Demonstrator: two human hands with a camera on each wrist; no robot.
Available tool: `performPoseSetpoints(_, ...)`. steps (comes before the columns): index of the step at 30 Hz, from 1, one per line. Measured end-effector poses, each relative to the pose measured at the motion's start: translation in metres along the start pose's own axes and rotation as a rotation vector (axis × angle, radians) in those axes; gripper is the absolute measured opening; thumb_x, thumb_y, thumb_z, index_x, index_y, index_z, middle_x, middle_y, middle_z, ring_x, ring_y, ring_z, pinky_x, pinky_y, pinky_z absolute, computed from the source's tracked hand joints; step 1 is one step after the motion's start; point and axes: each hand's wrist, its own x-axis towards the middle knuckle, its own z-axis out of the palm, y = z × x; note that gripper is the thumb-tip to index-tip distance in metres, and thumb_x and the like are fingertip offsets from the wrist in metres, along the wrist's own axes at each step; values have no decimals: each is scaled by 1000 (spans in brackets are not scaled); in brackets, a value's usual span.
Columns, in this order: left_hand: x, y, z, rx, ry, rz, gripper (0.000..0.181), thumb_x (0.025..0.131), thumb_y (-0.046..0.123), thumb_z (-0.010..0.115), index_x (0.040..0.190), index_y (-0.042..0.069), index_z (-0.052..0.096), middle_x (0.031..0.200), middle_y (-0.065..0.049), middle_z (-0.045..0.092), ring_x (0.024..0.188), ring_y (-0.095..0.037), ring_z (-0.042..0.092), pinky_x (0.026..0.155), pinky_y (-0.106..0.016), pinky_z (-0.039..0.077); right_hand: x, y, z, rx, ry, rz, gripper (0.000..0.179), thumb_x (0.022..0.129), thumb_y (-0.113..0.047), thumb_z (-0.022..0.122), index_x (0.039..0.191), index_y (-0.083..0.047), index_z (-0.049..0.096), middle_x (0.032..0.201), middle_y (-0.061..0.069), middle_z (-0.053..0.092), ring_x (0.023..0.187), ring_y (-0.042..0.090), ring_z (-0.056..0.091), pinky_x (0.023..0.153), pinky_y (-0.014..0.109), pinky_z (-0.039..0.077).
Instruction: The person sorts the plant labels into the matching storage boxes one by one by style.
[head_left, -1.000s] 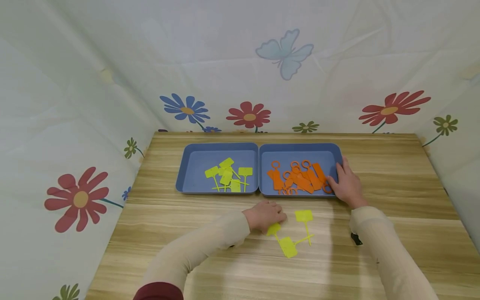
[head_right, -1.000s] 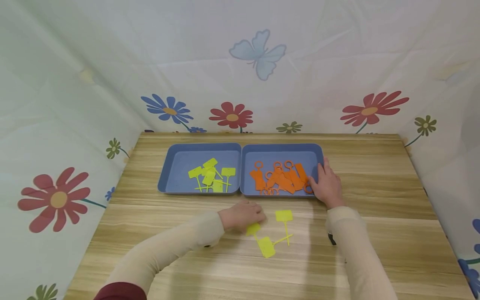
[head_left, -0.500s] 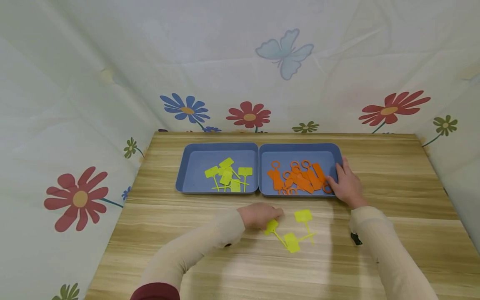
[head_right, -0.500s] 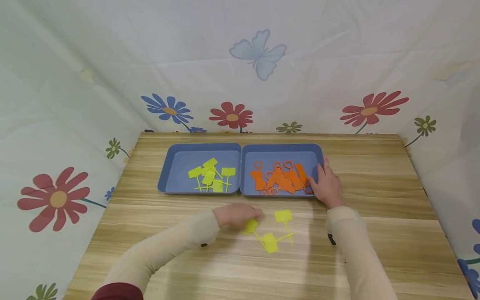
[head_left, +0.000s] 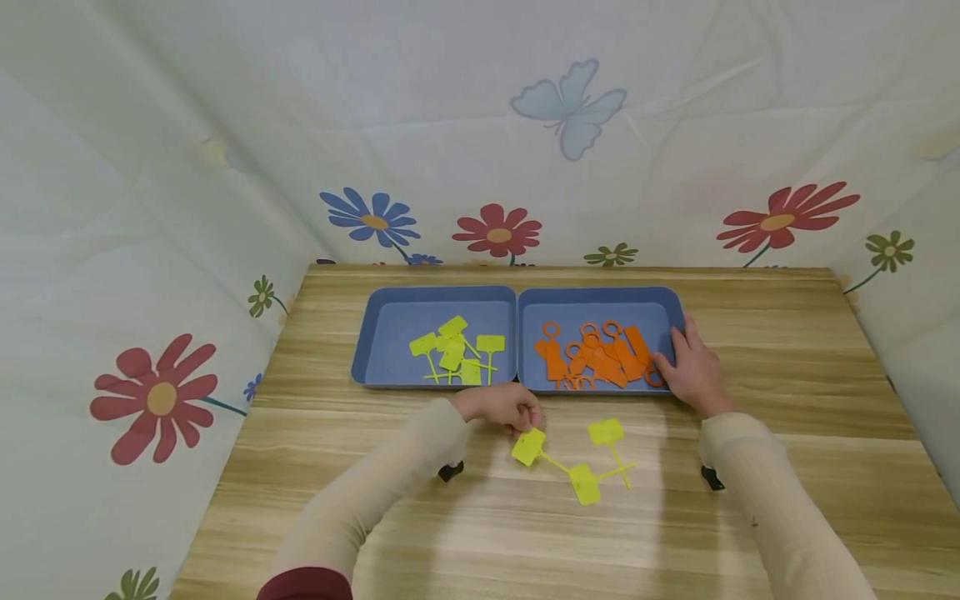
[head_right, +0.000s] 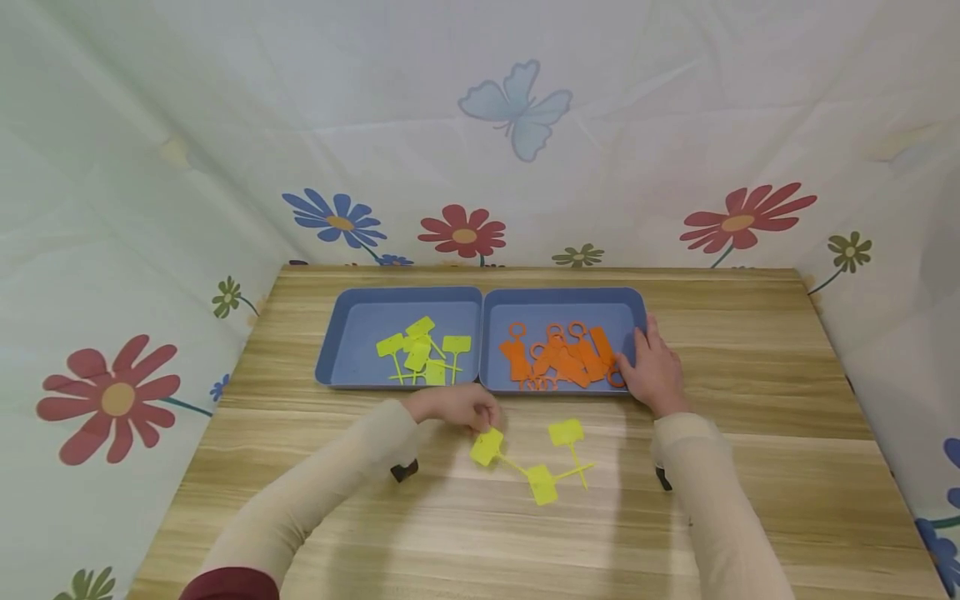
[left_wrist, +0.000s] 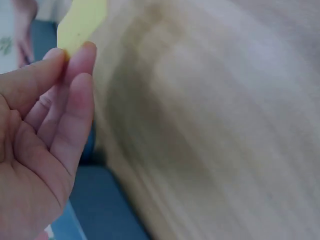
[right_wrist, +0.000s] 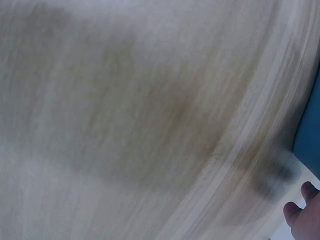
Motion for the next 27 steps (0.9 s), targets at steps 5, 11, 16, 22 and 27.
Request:
performPoseSetpoints(5,-7,5,-21,-163,59,7,10,84,0,53,89,1,61,71,-4,57,65,-21,55,64,-35,50,0,0,0,-5,4,1,68,91,-41,37,136,8,22,147,21,-5,122,51,23,96,60,24)
performPoseSetpoints(11,-18,-1,-51,-278,190,4,11,86,8,55,92,2,61,79,-6,60,77,-37,55,74,-43,50,0,0,0,-8,8,1,66,91,-39,38,136,8,24,147,22,-4,123,50,23,96,60,24)
performPoseSetpoints(16,-28,-16,-76,-398,379,-33,16,85,13,58,97,4,61,87,-8,62,88,-40,56,83,-47,47,0,-1,-1,-7,9,-2,66,91,-37,40,135,9,24,147,23,-2,123,50,23,97,60,23)
performPoseSetpoints(22,-36,-40,-91,-528,656,-102,18,85,14,58,98,2,61,85,-7,62,81,-27,59,86,-46,46,-1,-3,-1,-3,14,-2,65,91,-35,41,136,8,23,147,23,-1,123,50,23,97,60,23)
performPoseSetpoints(27,-45,-60,-96,-601,843,-175,20,86,11,56,101,-3,59,89,-10,60,79,-19,60,84,-42,48,-1,-3,-1,-8,21,-8,67,91,-34,42,137,8,19,147,23,0,122,50,24,96,60,24)
